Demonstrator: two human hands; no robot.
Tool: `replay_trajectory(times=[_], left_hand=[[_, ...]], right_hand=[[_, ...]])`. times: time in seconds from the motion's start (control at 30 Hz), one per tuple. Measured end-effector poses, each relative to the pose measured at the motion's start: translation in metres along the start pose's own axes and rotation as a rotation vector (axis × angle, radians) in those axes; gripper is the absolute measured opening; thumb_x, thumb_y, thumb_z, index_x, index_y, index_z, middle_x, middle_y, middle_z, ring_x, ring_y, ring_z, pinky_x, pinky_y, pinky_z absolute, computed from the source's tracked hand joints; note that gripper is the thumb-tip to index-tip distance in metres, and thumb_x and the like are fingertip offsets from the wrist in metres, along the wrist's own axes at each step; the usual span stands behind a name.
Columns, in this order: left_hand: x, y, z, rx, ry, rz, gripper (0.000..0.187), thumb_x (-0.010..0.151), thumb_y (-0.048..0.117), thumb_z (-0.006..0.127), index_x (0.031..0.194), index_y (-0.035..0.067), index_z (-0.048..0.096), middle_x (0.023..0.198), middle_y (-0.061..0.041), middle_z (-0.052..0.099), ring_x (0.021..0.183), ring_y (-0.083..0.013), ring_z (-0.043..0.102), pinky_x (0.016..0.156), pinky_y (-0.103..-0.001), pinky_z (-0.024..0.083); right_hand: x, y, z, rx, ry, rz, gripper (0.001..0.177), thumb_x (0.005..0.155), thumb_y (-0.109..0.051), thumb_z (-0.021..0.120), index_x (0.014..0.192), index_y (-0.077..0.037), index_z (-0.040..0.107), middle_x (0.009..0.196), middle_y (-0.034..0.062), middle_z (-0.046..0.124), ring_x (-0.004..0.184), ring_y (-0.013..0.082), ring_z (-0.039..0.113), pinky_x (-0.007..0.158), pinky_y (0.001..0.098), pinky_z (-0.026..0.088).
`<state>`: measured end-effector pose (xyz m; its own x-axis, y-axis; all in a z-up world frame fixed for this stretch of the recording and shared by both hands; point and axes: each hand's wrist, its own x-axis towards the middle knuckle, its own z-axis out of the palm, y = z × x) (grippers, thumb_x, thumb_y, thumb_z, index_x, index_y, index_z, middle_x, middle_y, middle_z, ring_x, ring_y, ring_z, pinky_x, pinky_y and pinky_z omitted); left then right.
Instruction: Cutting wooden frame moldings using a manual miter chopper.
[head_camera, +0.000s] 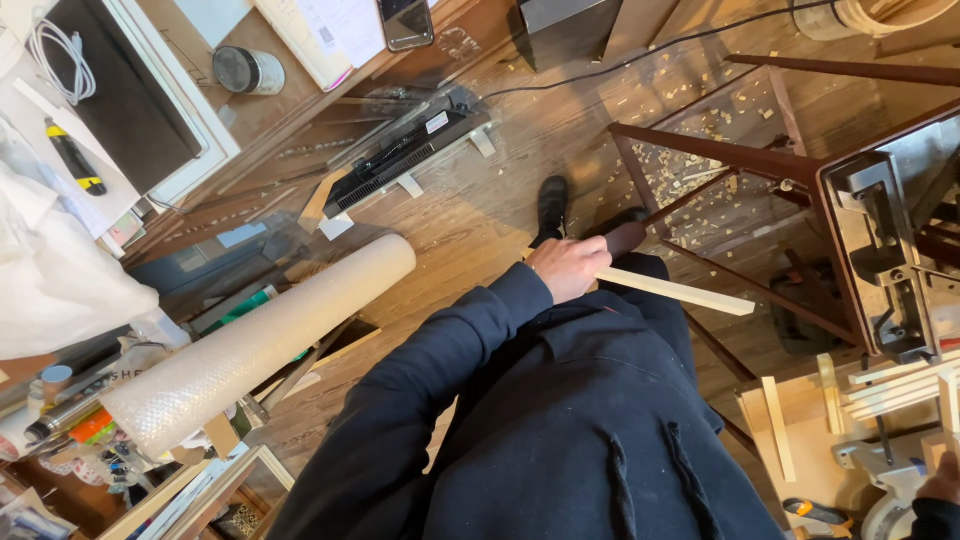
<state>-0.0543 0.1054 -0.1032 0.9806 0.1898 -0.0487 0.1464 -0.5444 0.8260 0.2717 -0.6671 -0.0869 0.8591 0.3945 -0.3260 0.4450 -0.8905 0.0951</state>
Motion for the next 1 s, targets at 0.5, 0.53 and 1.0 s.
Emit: replay_trajectory(times=[0.5,0.53,1.0], left_hand=[[0.013,0.028,0.011,0.025,0.023,0.022,0.002,0.089,0.013,0.061,0.088,0.012,0.060,0.094,-0.005,0.058,0.079,-0.0295,0.069,0.063,-0.046,0.055],[0.019,0.028,0.013,0.005,0.060,0.049,0.003,0.091,0.012,0.061,0.088,0.012,0.059,0.094,-0.004,0.058,0.081,-0.0287,0.070,0.065,-0.046,0.055],[0.031,0.062,0.036,-0.031,0.004,-0.015,0.008,0.088,0.013,0.061,0.095,0.010,0.062,0.100,-0.005,0.060,0.083,-0.0286,0.071,0.063,-0.045,0.055]], right_hand=[[0.019,0.010,0.008,0.492,0.011,0.121,0.033,0.119,-0.020,0.044,0.124,0.010,0.057,0.109,0.0253,0.064,0.097,0.0346,0.060,0.087,0.0466,0.049],[0.023,0.010,0.013,0.587,0.062,0.118,0.033,0.119,-0.021,0.051,0.130,0.009,0.057,0.117,0.0255,0.067,0.103,0.0341,0.064,0.088,0.0469,0.050],[0.042,0.031,0.004,0.379,0.025,-0.002,0.013,0.119,-0.006,0.058,0.127,0.004,0.061,0.110,0.0212,0.069,0.100,0.0270,0.066,0.088,0.0389,0.052]])
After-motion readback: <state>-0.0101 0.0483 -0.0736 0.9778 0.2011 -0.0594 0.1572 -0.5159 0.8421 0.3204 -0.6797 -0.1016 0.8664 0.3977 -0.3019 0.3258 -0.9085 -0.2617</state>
